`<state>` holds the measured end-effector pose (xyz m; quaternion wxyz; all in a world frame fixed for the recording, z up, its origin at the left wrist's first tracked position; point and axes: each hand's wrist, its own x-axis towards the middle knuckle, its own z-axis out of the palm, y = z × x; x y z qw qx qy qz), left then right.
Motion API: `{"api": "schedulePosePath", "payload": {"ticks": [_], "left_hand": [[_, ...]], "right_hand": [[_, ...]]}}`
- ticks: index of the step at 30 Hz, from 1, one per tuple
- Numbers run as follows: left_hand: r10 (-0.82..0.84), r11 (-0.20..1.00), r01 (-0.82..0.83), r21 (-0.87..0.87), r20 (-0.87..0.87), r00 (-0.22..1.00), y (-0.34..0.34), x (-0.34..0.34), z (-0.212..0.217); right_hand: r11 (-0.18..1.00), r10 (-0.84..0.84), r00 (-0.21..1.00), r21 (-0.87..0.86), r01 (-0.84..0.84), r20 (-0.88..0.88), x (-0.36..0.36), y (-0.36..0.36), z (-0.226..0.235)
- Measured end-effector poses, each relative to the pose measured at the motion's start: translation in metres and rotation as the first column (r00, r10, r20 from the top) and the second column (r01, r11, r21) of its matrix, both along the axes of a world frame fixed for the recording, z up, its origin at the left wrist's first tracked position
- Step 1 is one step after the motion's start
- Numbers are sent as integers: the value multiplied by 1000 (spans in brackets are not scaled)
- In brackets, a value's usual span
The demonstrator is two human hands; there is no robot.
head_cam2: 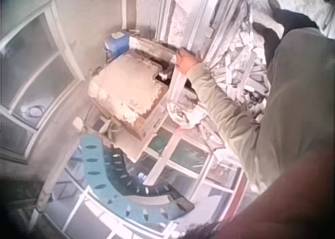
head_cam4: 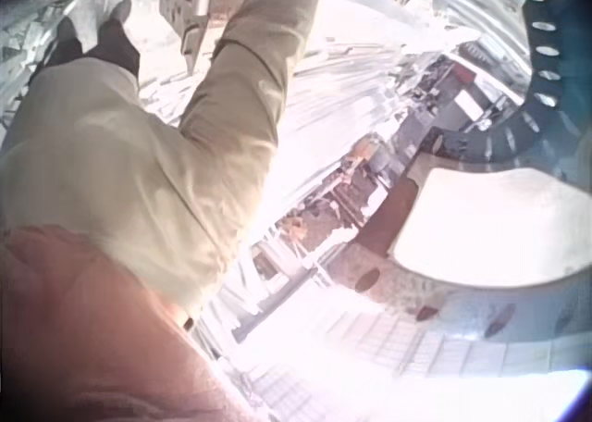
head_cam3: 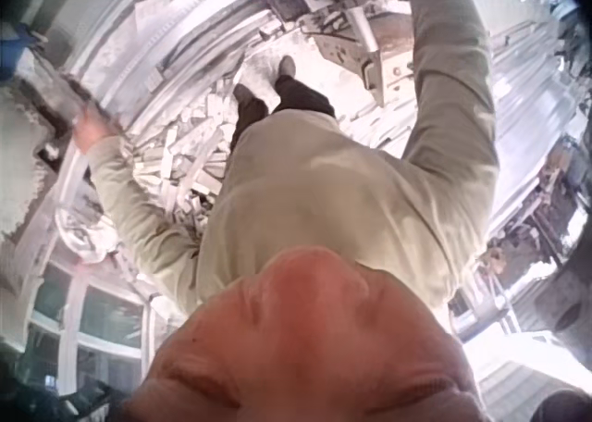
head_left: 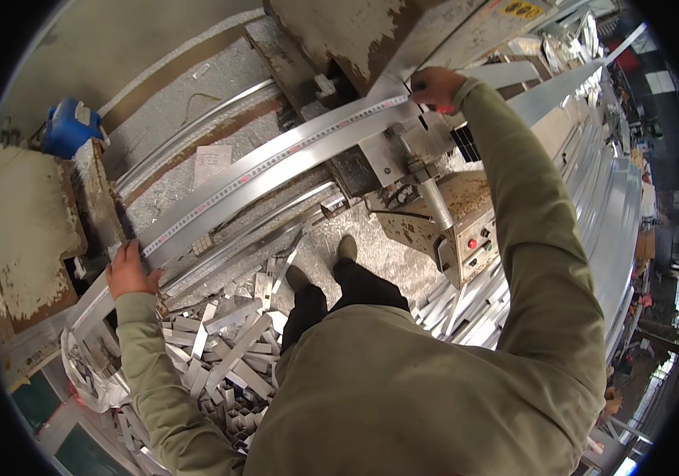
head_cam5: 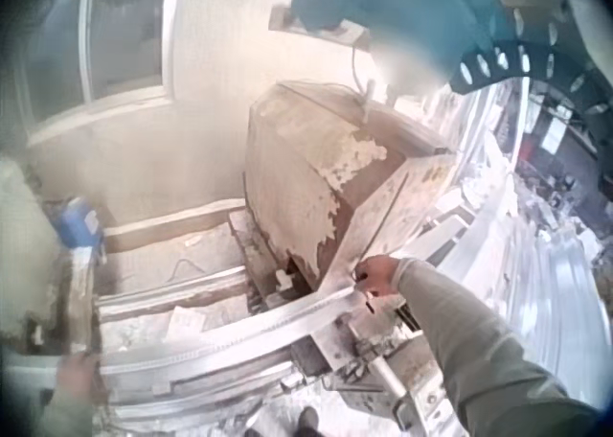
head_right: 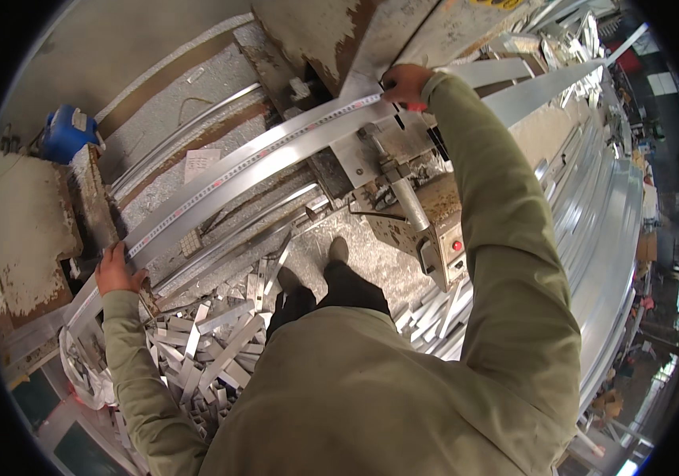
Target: The person operates a chop saw to cut long aluminum profiles into shorter pieces. They measure and position each profile, activate the saw, and then remove the cut pieces, stacking them nearby. The process is repeated multiple times with consistent handling of the metal stock.
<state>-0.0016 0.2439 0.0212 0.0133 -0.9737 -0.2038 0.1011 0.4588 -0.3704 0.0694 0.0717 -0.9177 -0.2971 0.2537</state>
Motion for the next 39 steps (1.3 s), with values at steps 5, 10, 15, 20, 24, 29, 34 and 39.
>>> {"api": "schedulePosePath", "payload": {"ticks": [5, 10, 15, 20, 24, 29, 34, 39], "left_hand": [[-17, 1000, 17, 9, -21, 1000, 4, 6, -7], [-22, 999, 22, -33, 0, 1000, 13, 4, -15], [-24, 999, 24, -42, -11, 1000, 17, 2, -19], [-17, 999, 16, -29, -5, 1000, 19, 2, -22], [0, 999, -1, -34, -31, 1000, 21, 3, -21], [-3, 999, 1, -45, -42, 999, 23, 2, -22], [-10, 998, 8, -66, -26, 1000, 27, 0, -23], [-14, 998, 13, -59, -21, 1000, 27, 0, -24]], "right_hand": [[991, -112, 978, -96, 96, -175, 24, -28, 7], [970, -220, 951, -153, 189, -218, 26, -17, 20], [930, -368, 853, -132, 344, -371, 27, -28, 25], [997, -71, 969, -38, 64, -236, 40, -39, 3], [996, -91, 973, -6, 92, -214, 43, -43, -7], [978, -210, 945, -58, 202, -252, 37, -45, -3], [996, -85, 984, 12, 88, -159, 37, -44, -12], [992, -118, 987, 34, 122, -105, 37, -46, -17]]}}
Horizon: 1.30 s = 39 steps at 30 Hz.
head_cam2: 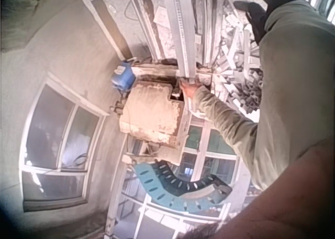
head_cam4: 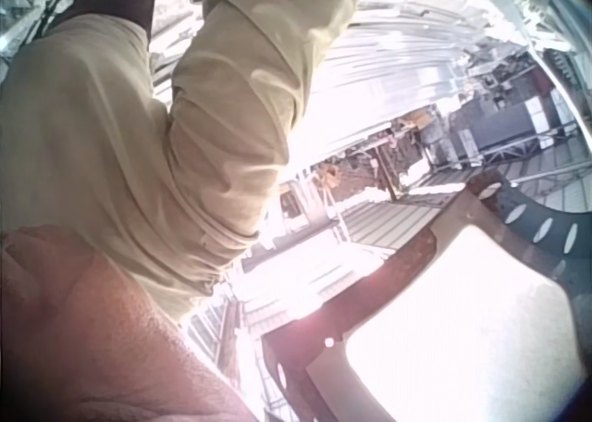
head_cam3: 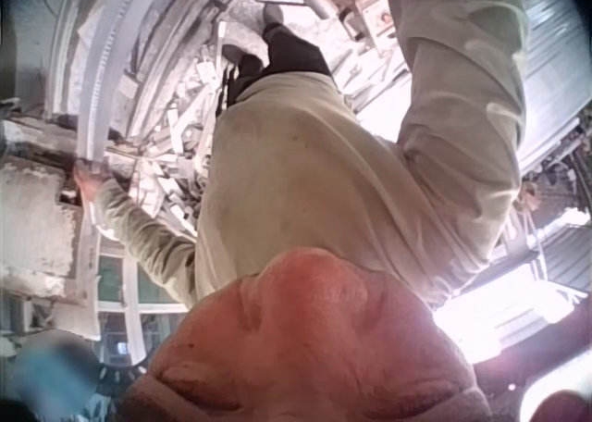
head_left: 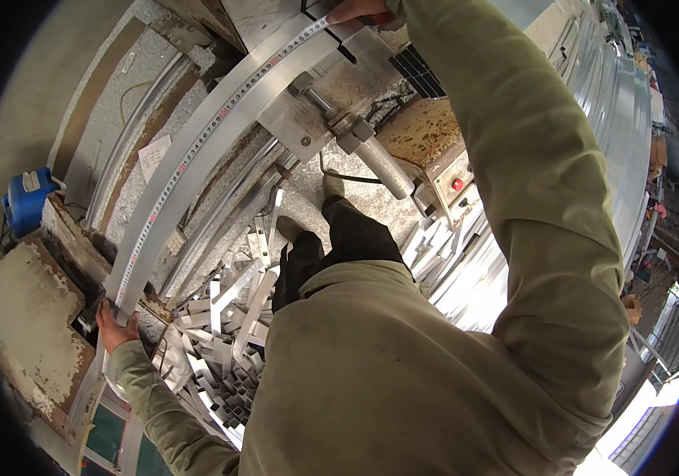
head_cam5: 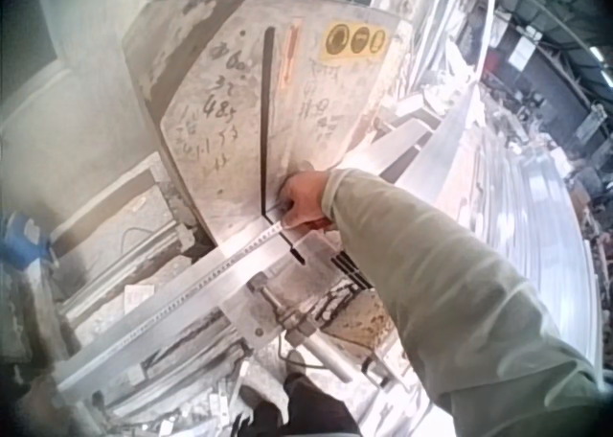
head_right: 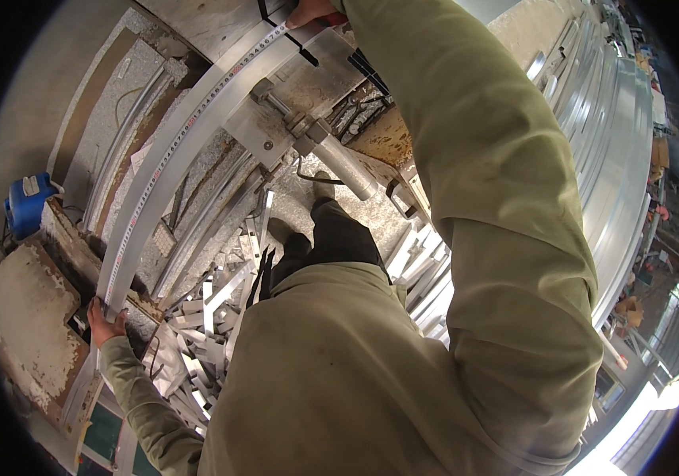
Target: The person operates a chop saw to cut long aluminum profiles into shorter pieces. They measure and position each profile, activate the saw, and then remove the cut pieces, stacking them nearby. The process is repeated multiple times with consistent handling of the metal stock.
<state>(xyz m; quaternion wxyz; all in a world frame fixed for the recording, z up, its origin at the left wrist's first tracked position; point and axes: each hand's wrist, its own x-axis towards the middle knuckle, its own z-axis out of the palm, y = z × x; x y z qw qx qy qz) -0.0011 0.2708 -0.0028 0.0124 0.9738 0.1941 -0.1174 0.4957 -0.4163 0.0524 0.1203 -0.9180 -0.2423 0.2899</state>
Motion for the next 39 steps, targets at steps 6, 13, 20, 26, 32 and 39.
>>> {"api": "schedulePosePath", "payload": {"ticks": [6, 13, 20, 26, 32, 39], "left_hand": [[19, 1000, -19, -9, 7, 1000, -2, 0, 0], [13, 1000, -13, -11, 13, 1000, -2, 0, 0], [11, 1000, -11, 19, 3, 1000, -5, 1, 2], [4, 999, -4, 33, 5, 1000, -6, 1, 3], [16, 998, -15, 54, -14, 1000, -10, 2, 4], [17, 999, -15, 51, -28, 999, -7, 2, 2]], "right_hand": [[999, 35, 998, -8, -35, 46, 4, -3, -7], [992, 114, 984, 31, -120, 134, 10, -6, -20], [996, 92, 991, -15, -91, 96, 5, -3, -12], [990, 137, 982, -45, -132, 132, 4, 0, -9], [988, 142, 979, -88, -130, 145, 4, 1, -8], [971, 212, 945, -162, -176, 250, 5, 2, -13]]}}
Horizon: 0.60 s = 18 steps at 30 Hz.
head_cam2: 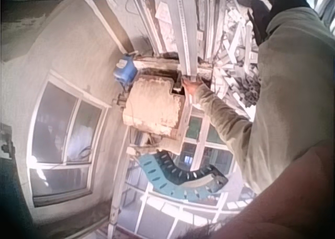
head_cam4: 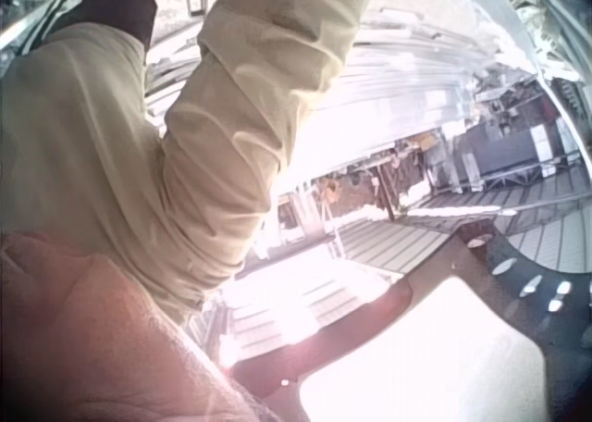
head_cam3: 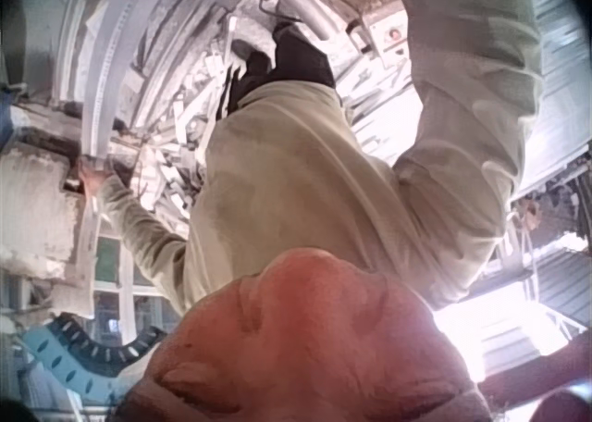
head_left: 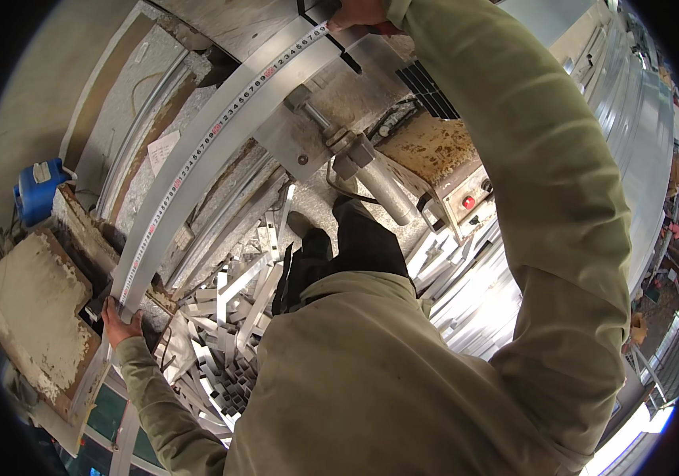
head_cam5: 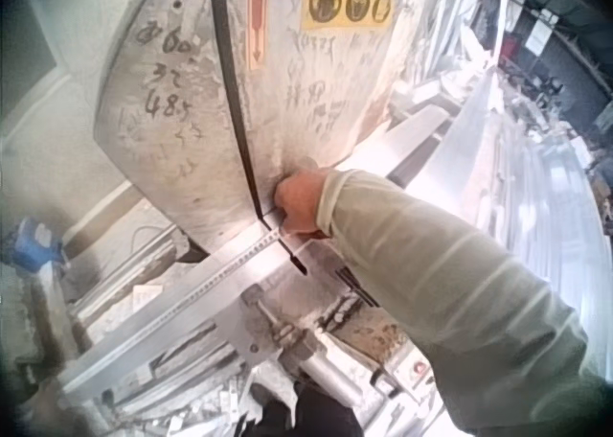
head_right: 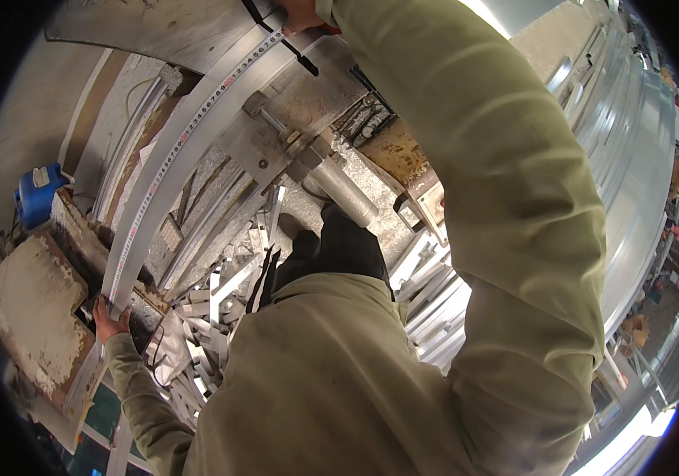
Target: The person operates a chop saw to cut long aluminum profiles into shorter pieces. They measure and position each profile, activate the saw, and then remove the cut pieces, stacking them nearby. The process is repeated multiple times with consistent handling of the metal stock.
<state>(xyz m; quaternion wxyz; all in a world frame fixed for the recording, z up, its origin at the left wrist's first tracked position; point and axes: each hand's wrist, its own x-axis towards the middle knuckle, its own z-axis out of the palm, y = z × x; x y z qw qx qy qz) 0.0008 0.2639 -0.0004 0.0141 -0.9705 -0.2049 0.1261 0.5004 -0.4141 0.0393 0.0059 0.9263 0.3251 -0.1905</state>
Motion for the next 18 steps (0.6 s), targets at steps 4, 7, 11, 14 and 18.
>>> {"api": "schedulePosePath", "payload": {"ticks": [4, 7, 11, 14, 18], "left_hand": [[-28, 1000, 29, -2, 10, 1000, 3, -1, -2], [-31, 999, 31, 21, 6, 1000, 3, -1, -3], [-3, 1000, 3, 14, 4, 1000, -2, -1, -2], [-4, 1000, 4, 18, 8, 1000, -5, -1, -3], [-35, 999, 34, 31, 15, 999, -7, -2, -4]], "right_hand": [[1000, -5, 1000, -12, 5, 19, -2, 1, 2], [999, 18, 999, -44, -17, 32, -3, 1, 6], [997, 70, 995, -26, -68, 66, -5, 3, 10], [998, 29, 999, -56, -27, 37, -5, 1, 11], [998, 53, 997, -37, -51, 62, -6, -2, 9]]}}
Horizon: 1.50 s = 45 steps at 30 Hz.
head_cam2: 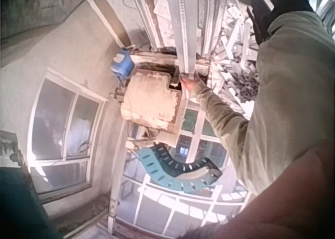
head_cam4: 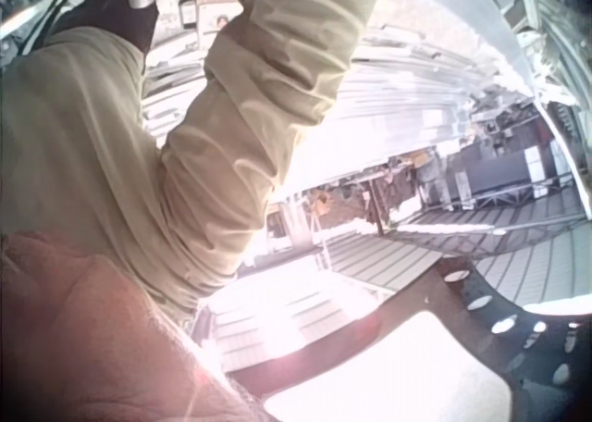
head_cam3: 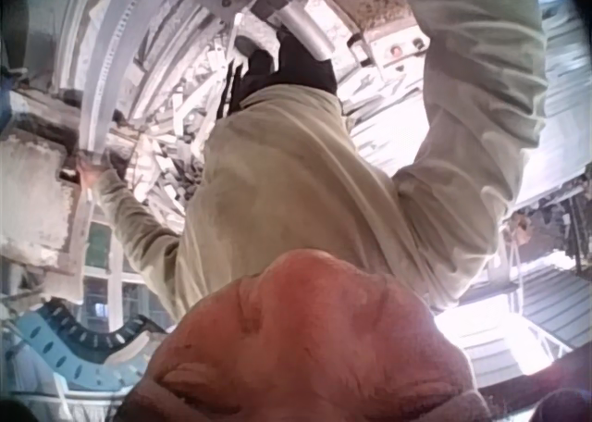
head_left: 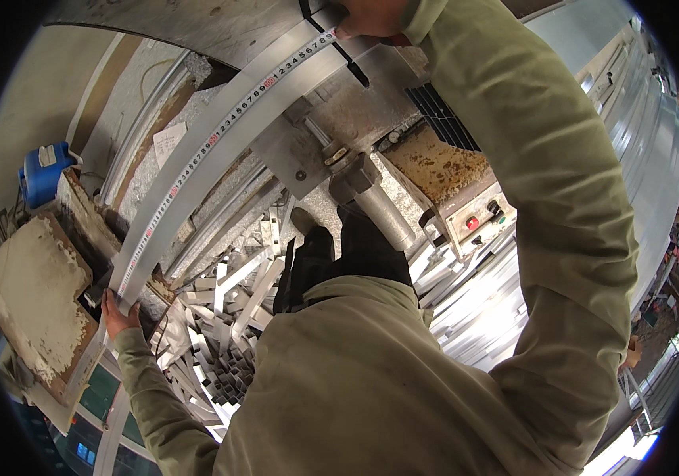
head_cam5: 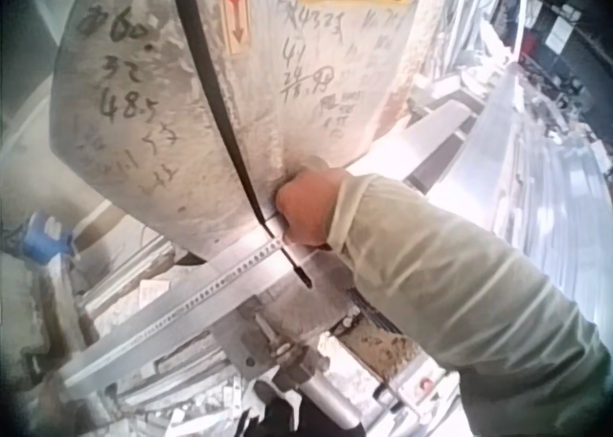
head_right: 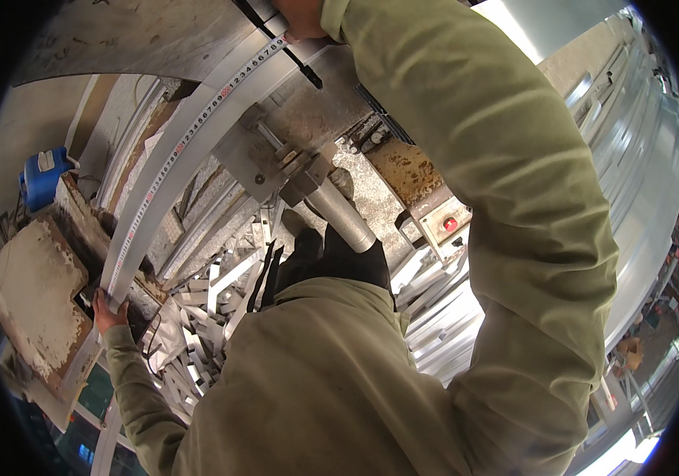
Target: The person operates a chop saw to cut long aluminum profiles into shorter pieces. They measure and position each profile, activate the saw, and then remove the cut pieces, stacking them nearby. The process is repeated multiple times with consistent handling of the metal stock.
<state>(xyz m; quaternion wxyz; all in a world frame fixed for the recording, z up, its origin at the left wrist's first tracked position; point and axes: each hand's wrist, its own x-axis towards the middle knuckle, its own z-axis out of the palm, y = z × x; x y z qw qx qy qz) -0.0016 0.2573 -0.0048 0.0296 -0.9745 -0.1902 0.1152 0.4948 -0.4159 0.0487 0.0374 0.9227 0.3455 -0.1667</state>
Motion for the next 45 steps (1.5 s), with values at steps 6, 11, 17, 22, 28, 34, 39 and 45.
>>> {"api": "schedulePosePath", "payload": {"ticks": [6, 11, 17, 22, 28, 34, 39, 45], "left_hand": [[64, 997, -63, 42, -33, 997, -2, -2, -2], [61, 996, -57, 72, -55, 997, -6, -1, -1], [74, 995, -70, 74, -54, 996, -5, -1, -2], [60, 995, -57, 82, -41, 997, -2, -3, -4], [45, 996, -43, 78, -28, 999, -1, -5, -4], [37, 997, -35, 62, -30, 999, 1, -5, -5], [22, 997, -20, 80, -25, 999, 0, -5, -5], [23, 997, -23, 69, -10, 1000, -3, -6, -4]], "right_hand": [[1000, 11, 1000, -1, -11, -4, 0, 1, 1], [997, 46, 998, 60, -48, 33, -5, -3, 9], [999, 51, 999, 8, -51, -1, -2, -1, 7], [1000, 13, 1000, -5, -13, -23, 0, 1, 4], [999, 22, 999, -31, -23, -26, 0, 2, 4], [999, 18, 999, -45, -19, -35, 1, 3, 1], [1000, 16, 999, -4, -16, -29, 3, -1, -3], [1000, 17, 998, 17, -16, -65, 1, -2, 2]]}}
